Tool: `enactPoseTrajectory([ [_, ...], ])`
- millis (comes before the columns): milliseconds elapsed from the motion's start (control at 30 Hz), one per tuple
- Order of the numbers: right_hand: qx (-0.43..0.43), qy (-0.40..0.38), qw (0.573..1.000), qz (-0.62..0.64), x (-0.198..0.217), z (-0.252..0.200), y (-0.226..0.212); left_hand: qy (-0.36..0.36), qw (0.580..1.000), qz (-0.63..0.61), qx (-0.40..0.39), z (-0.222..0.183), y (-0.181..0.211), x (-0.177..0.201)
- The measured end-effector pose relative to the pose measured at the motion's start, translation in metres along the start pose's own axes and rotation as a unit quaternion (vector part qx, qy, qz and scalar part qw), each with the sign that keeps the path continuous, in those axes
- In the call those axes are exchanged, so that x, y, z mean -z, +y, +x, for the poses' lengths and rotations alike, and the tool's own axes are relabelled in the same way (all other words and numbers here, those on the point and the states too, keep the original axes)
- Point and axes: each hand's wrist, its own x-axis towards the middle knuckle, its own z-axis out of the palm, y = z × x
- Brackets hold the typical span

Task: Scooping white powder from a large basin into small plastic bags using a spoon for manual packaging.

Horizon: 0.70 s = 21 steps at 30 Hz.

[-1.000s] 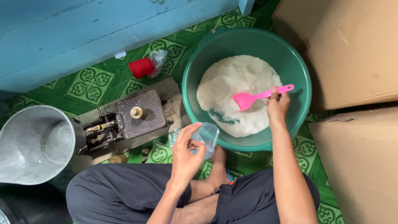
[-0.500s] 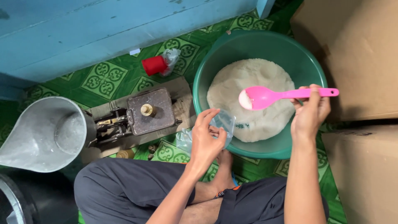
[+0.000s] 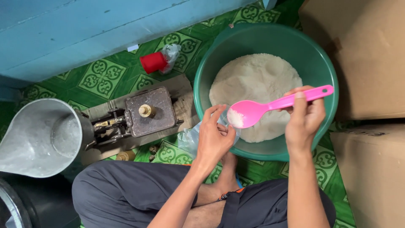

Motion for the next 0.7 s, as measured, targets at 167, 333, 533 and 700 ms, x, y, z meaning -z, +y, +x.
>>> enactPoseTrajectory([
  [167, 0.128, -0.067, 0.983, -0.111, -0.016, -0.025, -0.031, -0.004, 1.0, -0.014, -0.009, -0.003, -0.004, 0.006],
  [333, 0.295, -0.134, 0.927, -0.187, -0.038, -0.053, -0.044, -0.003, 0.998, -0.058, -0.008, -0.012, -0.007, 0.017],
  [533, 0.293, -0.159, 0.942, -0.035, -0.03, -0.057, -0.037, -0.005, 0.998, -0.066, -0.003, -0.021, -0.012, 0.028],
  [700, 0.213, -0.019, 0.961, -0.176, -0.006, -0.03, -0.026, 0.02, 0.998, -0.042, -0.045, -0.028, -0.014, 0.031],
])
